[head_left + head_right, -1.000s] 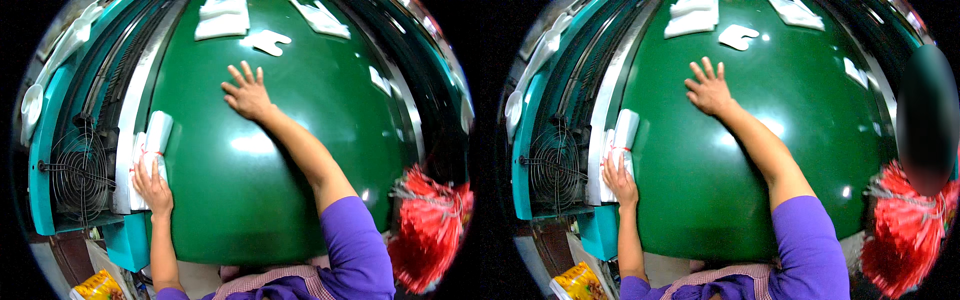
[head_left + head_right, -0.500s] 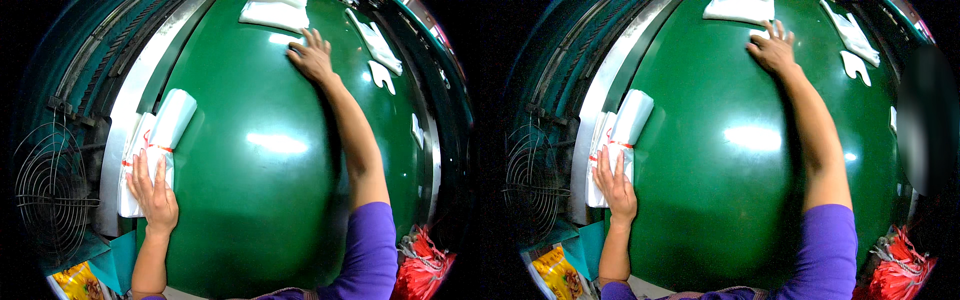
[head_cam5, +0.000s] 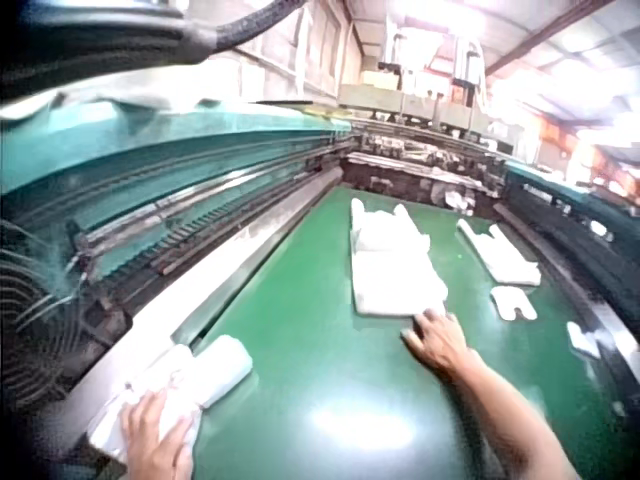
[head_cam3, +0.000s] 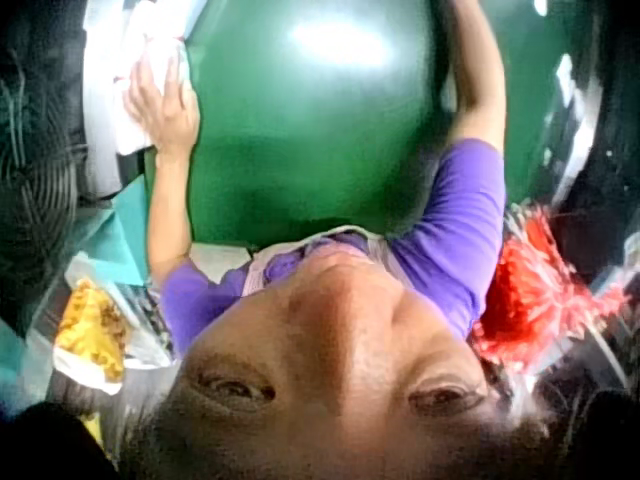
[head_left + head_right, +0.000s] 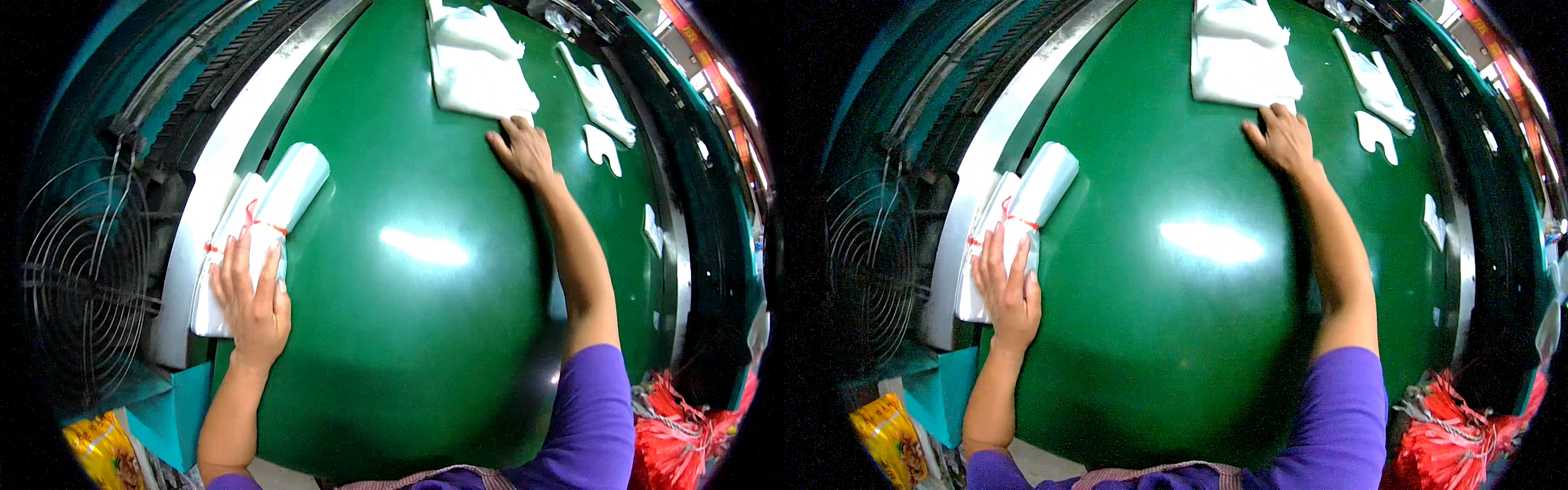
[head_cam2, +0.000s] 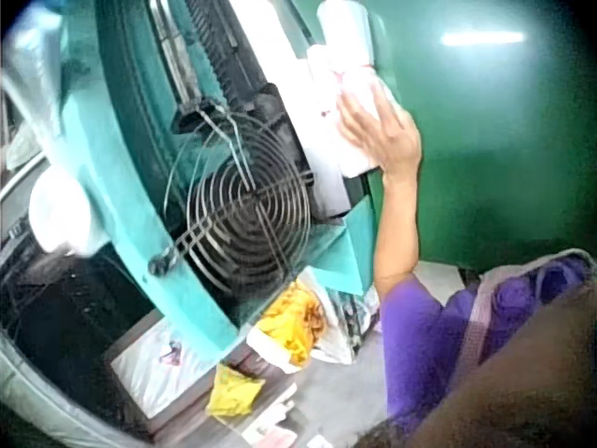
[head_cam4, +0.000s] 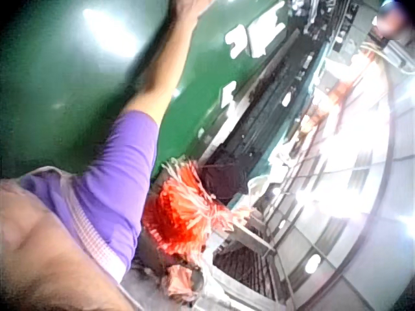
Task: The person folds white rectangular items on a green table and secures them with red plastic ties. They repeat this process for multiple items, stacking the finished bundles on the table. Finally, they gather the stack of tied bundles and place them into a large white sack.
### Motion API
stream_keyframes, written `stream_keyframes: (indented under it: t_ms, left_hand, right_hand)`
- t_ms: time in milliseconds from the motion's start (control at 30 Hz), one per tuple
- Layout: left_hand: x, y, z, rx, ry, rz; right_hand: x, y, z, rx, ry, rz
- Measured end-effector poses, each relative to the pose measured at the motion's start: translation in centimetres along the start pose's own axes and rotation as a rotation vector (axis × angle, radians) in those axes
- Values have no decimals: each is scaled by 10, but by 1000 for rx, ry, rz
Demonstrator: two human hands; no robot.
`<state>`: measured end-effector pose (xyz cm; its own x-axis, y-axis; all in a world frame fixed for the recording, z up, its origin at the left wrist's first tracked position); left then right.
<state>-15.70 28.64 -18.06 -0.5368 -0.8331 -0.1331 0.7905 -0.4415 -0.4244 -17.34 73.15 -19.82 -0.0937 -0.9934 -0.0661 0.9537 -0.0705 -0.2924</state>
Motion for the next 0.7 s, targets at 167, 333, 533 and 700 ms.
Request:
stream_keyframes:
  t_ms: [167, 333, 533, 700]
  left_hand:
    - [-6, 12, 23, -70, 38, -12]
    - [-6, 30, 43, -141, -25, -33]
    - [-52, 78, 71, -50, -59, 16]
    - [-111, 161, 118, 142, 94, -98]
  right_hand:
    - [82, 169, 94, -31, -1, 108]
    - [186, 292, 182, 135, -111, 120]
    - [182, 305, 178, -101, 43, 114]
    - [107, 287, 244, -143, 83, 38]
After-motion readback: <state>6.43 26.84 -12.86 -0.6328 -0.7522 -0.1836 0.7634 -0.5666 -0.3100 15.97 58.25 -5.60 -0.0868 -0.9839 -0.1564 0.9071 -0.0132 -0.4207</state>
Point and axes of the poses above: each hand's wrist, its own y-axis away from the middle knuckle, its own z-axis out of the back of the hand, x = y × z, the point moved 9 cm from there along -y, towards the middle knuckle, and after that the axes turned 10 degrees about z, right-handed, at the moved point
